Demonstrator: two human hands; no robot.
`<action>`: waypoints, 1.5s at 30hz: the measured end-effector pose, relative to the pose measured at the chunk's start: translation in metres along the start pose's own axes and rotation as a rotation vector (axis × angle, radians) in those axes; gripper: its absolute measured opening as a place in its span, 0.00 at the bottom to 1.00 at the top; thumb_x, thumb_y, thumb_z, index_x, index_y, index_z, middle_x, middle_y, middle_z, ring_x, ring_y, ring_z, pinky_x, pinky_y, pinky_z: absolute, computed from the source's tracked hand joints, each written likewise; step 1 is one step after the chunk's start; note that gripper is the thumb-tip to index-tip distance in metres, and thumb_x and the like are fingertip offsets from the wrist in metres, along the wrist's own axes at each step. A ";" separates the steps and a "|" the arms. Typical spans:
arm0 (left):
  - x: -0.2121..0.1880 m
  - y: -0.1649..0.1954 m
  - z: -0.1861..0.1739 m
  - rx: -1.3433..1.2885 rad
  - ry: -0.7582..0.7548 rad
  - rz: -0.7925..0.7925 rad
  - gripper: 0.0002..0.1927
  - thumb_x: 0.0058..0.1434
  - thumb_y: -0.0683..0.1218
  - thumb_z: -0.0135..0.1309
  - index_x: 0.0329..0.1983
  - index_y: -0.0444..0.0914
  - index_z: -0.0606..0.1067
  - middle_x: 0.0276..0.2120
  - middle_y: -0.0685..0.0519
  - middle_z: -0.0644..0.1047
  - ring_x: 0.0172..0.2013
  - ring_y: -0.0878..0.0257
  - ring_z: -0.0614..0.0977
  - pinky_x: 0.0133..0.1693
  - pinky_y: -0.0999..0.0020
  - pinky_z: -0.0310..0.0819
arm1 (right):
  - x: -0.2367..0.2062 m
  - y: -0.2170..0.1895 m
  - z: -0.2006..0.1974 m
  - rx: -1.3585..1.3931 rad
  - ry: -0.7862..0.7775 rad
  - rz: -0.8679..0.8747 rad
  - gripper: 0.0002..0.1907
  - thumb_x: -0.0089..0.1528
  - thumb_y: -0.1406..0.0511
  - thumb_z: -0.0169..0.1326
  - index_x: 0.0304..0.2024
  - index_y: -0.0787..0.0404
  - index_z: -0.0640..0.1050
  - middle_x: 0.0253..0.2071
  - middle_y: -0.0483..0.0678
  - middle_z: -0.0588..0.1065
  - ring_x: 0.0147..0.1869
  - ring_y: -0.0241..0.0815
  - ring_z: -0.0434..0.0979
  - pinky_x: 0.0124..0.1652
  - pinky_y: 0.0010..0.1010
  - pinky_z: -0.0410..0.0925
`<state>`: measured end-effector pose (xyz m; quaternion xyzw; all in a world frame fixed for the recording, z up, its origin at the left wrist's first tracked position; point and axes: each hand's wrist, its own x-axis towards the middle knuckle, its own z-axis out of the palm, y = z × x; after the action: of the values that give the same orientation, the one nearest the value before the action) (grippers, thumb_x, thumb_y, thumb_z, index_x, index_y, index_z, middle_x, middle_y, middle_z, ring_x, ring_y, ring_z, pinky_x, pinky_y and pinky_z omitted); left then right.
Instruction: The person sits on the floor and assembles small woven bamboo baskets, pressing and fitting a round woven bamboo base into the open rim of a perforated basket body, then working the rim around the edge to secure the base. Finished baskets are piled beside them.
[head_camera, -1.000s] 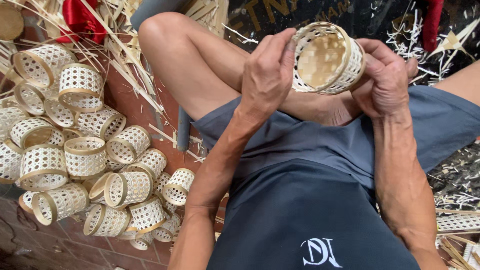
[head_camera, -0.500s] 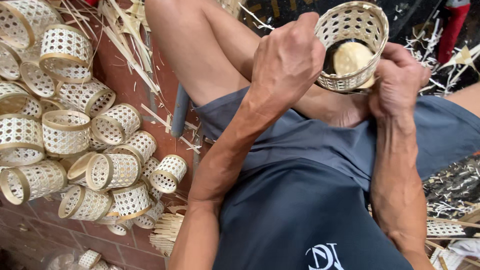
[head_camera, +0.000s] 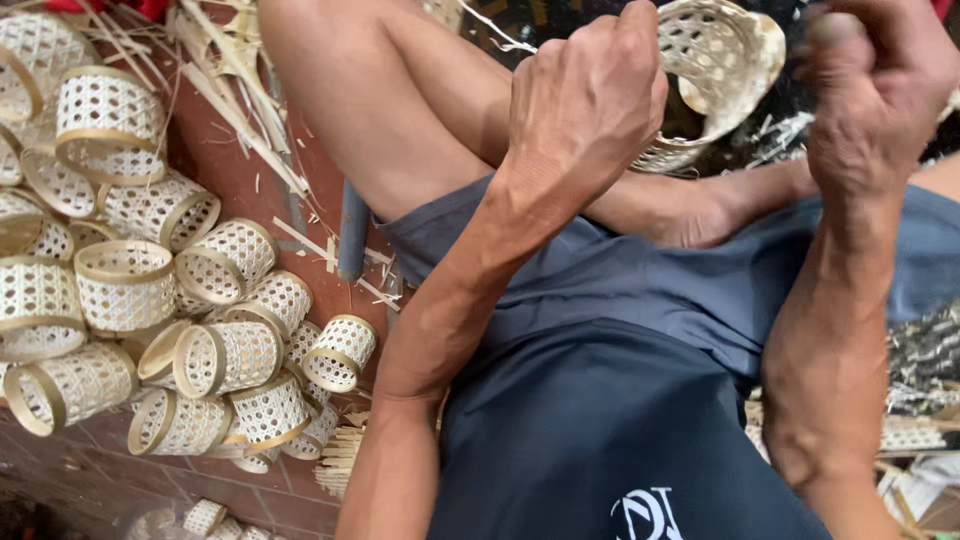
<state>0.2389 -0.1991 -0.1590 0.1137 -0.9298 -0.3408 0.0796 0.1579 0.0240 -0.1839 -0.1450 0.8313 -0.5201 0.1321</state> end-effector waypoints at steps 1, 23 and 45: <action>-0.003 0.005 0.004 0.035 -0.005 0.020 0.09 0.58 0.45 0.56 0.35 0.36 0.70 0.28 0.43 0.80 0.27 0.43 0.83 0.28 0.49 0.77 | 0.003 -0.003 -0.003 -0.027 -0.103 -0.040 0.05 0.70 0.74 0.56 0.48 0.71 0.77 0.38 0.51 0.75 0.38 0.39 0.74 0.39 0.26 0.66; -0.031 -0.022 0.023 -0.060 -0.022 0.216 0.14 0.65 0.46 0.59 0.50 0.35 0.73 0.33 0.46 0.73 0.31 0.50 0.80 0.33 0.55 0.74 | 0.016 -0.015 0.019 -0.488 -0.270 -0.506 0.09 0.65 0.70 0.66 0.37 0.66 0.77 0.32 0.52 0.73 0.37 0.50 0.76 0.35 0.38 0.67; -0.018 -0.008 0.035 -0.066 -0.001 0.385 0.10 0.69 0.38 0.56 0.51 0.33 0.74 0.38 0.48 0.71 0.38 0.53 0.78 0.40 0.58 0.74 | -0.002 -0.021 0.010 -0.563 -0.125 -0.595 0.09 0.62 0.67 0.66 0.34 0.62 0.77 0.31 0.48 0.71 0.36 0.48 0.75 0.33 0.38 0.66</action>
<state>0.2501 -0.1788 -0.1918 -0.0690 -0.9227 -0.3498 0.1464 0.1656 0.0081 -0.1691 -0.4405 0.8533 -0.2782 -0.0186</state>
